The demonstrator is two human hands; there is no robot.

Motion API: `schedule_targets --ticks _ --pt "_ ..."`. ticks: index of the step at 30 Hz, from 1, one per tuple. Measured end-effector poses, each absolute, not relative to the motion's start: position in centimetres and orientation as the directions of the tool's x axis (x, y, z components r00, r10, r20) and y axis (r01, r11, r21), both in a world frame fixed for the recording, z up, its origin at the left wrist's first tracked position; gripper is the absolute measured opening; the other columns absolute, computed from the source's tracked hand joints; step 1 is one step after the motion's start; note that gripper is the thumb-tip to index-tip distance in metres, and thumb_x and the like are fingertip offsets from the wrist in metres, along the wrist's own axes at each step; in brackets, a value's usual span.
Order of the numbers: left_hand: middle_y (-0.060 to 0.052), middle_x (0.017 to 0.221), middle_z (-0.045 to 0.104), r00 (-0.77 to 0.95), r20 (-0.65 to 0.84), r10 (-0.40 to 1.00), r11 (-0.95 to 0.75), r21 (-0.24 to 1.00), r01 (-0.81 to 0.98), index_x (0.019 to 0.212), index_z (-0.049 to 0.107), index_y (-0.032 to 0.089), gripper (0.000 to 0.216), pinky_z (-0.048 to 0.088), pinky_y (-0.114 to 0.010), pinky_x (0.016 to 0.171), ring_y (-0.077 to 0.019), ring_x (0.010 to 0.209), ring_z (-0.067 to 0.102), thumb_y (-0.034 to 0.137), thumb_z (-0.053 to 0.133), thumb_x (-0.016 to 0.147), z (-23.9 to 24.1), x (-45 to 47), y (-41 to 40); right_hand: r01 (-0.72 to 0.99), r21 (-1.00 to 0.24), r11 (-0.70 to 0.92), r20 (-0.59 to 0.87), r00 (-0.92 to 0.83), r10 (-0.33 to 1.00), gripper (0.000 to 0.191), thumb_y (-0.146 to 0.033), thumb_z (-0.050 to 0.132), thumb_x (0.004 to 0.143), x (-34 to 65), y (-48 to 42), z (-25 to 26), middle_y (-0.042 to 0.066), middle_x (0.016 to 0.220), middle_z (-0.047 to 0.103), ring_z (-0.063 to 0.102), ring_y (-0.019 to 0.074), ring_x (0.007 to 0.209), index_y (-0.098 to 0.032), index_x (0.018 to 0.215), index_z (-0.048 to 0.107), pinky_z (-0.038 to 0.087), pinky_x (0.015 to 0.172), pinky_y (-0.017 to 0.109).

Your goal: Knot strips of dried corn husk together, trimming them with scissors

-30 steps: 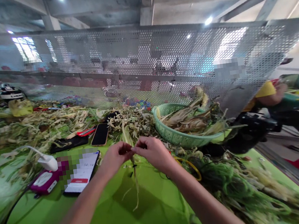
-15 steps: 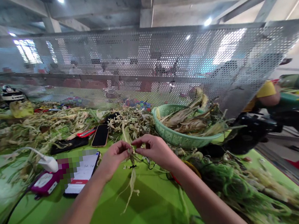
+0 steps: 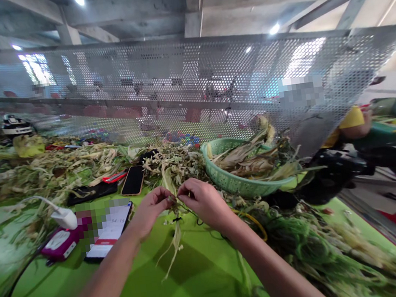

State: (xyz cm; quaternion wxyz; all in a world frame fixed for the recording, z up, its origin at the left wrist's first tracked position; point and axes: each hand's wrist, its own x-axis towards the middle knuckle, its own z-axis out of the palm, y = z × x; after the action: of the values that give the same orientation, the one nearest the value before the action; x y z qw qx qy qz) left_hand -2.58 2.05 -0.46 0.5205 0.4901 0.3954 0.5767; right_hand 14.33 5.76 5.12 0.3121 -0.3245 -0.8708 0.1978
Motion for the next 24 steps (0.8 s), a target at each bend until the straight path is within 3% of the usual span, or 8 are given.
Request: schedule_targets --ticks 5,10,14,19,24 --pt "0.004 0.069 0.056 -0.04 0.104 0.994 -0.111 0.962 -0.251 0.077 0.057 0.015 0.031 0.038 -0.024 0.068 -0.0106 0.067 0.05 0.036 0.076 0.063 -0.8 -2.5 2.2 0.439 -0.537 0.72 0.39 -0.627 0.674 0.008 -0.016 0.057 0.077 14.3 5.4 5.2 0.002 0.074 0.06 0.054 0.0159 0.07 -0.02 0.073 0.063 0.037 0.062 0.025" --pt "0.003 0.067 0.057 -0.069 0.078 0.995 -0.093 0.965 -0.246 0.075 0.059 0.015 0.023 0.038 -0.024 0.067 -0.0102 0.066 0.051 0.025 0.074 0.061 -0.6 -2.5 2.1 0.407 -0.609 0.681 0.318 -0.661 0.679 0.005 -0.018 0.06 0.076 14.7 5.6 5.0 0.0 0.072 0.06 0.053 0.0141 0.066 -0.02 0.074 0.065 0.037 0.06 0.024" --pt "0.003 0.07 0.056 -0.074 0.107 0.991 -0.121 0.968 -0.221 0.077 0.059 0.015 0.019 0.038 -0.023 0.068 -0.0098 0.068 0.051 0.02 0.071 0.063 -0.7 -2.4 2.1 0.393 -0.722 0.57 0.267 -0.601 0.753 0.009 -0.027 0.061 0.079 14.7 6.1 4.2 0.0 0.072 0.061 0.051 0.0135 0.063 -0.02 0.082 0.066 0.037 0.056 0.023" --pt "0.004 0.071 0.055 -0.067 0.173 0.983 -0.181 0.973 -0.144 0.079 0.058 0.016 0.016 0.038 -0.021 0.065 -0.0092 0.067 0.05 0.019 0.067 0.066 -0.6 -2.4 2.0 0.25 -0.875 0.414 0.207 -0.579 0.788 0.016 -0.019 0.062 0.073 13.9 6.3 3.0 0.002 0.081 0.068 0.059 0.0167 0.075 -0.018 0.089 0.066 0.045 0.069 0.027" --pt "0.004 0.068 0.055 -0.097 0.258 0.961 -0.256 0.966 0.037 0.078 0.057 0.017 0.01 0.039 -0.02 0.06 -0.0098 0.064 0.051 0.015 0.06 0.069 0.0 -2.4 1.7 0.181 -0.938 0.295 0.163 -0.522 0.837 0.019 -0.016 0.063 0.065 13.3 6.2 2.4 0.002 0.077 0.068 0.059 0.0159 0.071 -0.017 0.084 0.067 0.045 0.069 0.028"
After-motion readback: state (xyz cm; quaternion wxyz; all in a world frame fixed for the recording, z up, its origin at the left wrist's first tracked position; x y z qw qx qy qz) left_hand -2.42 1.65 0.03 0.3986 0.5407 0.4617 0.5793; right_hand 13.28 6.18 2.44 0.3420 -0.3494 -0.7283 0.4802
